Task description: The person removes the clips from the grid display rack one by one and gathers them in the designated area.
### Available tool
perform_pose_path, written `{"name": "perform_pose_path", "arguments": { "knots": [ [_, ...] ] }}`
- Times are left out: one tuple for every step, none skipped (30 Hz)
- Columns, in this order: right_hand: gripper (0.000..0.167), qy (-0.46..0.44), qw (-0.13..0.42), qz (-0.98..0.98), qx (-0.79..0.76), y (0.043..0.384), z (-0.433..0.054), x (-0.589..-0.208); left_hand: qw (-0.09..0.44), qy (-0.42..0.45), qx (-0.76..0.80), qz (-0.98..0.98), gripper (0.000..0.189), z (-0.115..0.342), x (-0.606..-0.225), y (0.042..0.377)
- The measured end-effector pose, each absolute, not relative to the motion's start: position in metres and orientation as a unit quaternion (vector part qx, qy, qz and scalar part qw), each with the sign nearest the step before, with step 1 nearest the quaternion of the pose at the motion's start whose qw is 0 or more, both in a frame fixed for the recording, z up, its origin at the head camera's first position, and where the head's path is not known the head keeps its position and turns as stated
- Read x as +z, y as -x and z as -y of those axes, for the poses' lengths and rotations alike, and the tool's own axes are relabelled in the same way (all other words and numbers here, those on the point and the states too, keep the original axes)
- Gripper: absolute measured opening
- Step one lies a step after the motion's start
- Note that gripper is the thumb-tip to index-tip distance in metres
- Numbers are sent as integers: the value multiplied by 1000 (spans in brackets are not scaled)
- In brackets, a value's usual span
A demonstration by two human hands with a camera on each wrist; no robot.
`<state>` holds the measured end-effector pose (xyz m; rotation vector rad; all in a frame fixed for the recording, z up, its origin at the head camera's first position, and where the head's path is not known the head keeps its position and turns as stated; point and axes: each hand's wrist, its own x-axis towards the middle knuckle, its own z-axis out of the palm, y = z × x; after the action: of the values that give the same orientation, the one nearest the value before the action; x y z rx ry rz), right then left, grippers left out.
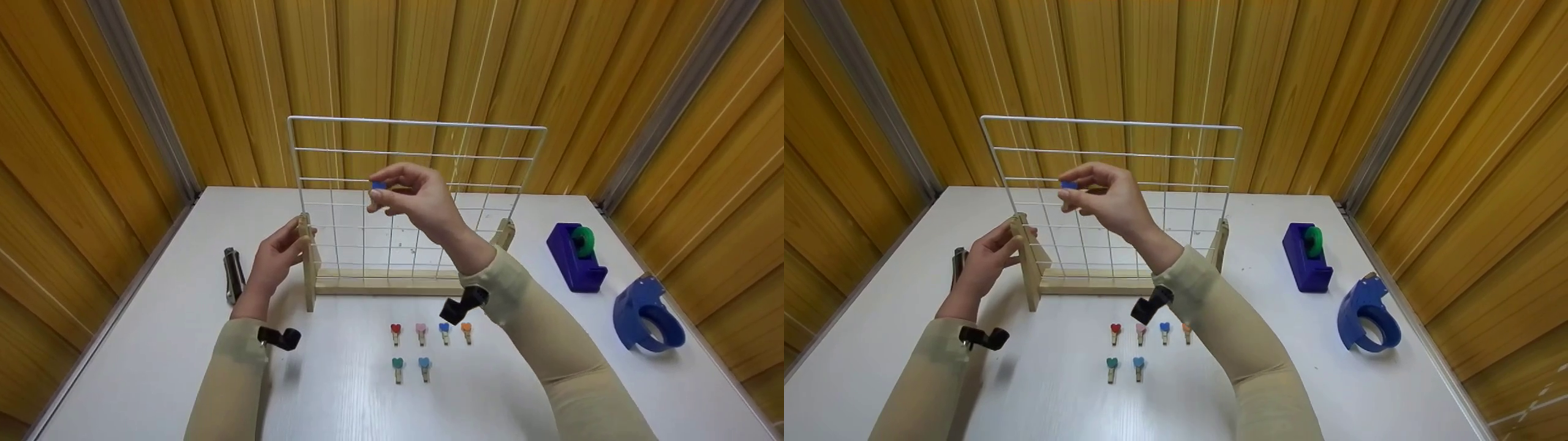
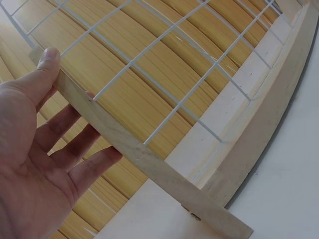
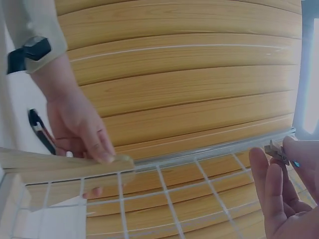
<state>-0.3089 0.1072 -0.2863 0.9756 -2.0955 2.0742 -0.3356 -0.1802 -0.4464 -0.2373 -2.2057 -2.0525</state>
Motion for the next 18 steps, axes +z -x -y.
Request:
{"name": "perform_pose_path", "arguments": {
  "knots": [
    [17,-312,19,680,663,307,-112,-291,60,79,-677,730,59,180,-446,335],
    [17,-309,21,685,659,305,-117,-296,59,79,-675,731,59,180,-446,335],
    [17,-309,23,689,655,304,-122,-300,59,79,-674,732,59,181,-446,335],
    [17,-308,26,694,651,303,-126,-305,59,79,-676,730,59,181,-446,335],
    [18,-305,29,699,646,301,-130,-309,58,77,-675,732,59,181,-445,335],
    [19,-302,31,704,642,299,-134,-313,57,75,-673,734,59,181,-445,335],
    [19,-297,33,710,638,298,-139,-317,55,74,-672,735,59,181,-445,335],
    [19,-292,34,714,635,297,-142,-321,54,73,-672,735,59,181,-445,335],
    [19,-287,33,719,632,295,-146,-325,53,72,-671,736,60,181,-445,335],
    [19,-280,31,724,630,294,-150,-328,53,72,-671,736,60,181,-445,335],
    [20,-274,27,726,630,293,-154,-331,53,71,-671,736,60,181,-445,335],
    [20,-268,25,728,630,291,-157,-334,53,71,-671,736,60,180,-445,334],
    [21,-262,23,731,629,289,-161,-337,54,71,-673,735,60,180,-445,334],
    [22,-256,23,735,627,288,-165,-340,54,71,-674,734,60,180,-445,334],
    [23,-251,23,738,626,285,-168,-342,54,71,-673,734,61,180,-445,334],
    [25,-245,23,741,625,283,-172,-345,54,71,-673,734,61,180,-445,334],
    [26,-242,23,744,622,281,-175,-347,53,70,-672,735,60,180,-445,334],
    [25,-236,24,748,620,279,-179,-349,53,71,-671,736,61,180,-445,334]
  ]
}}
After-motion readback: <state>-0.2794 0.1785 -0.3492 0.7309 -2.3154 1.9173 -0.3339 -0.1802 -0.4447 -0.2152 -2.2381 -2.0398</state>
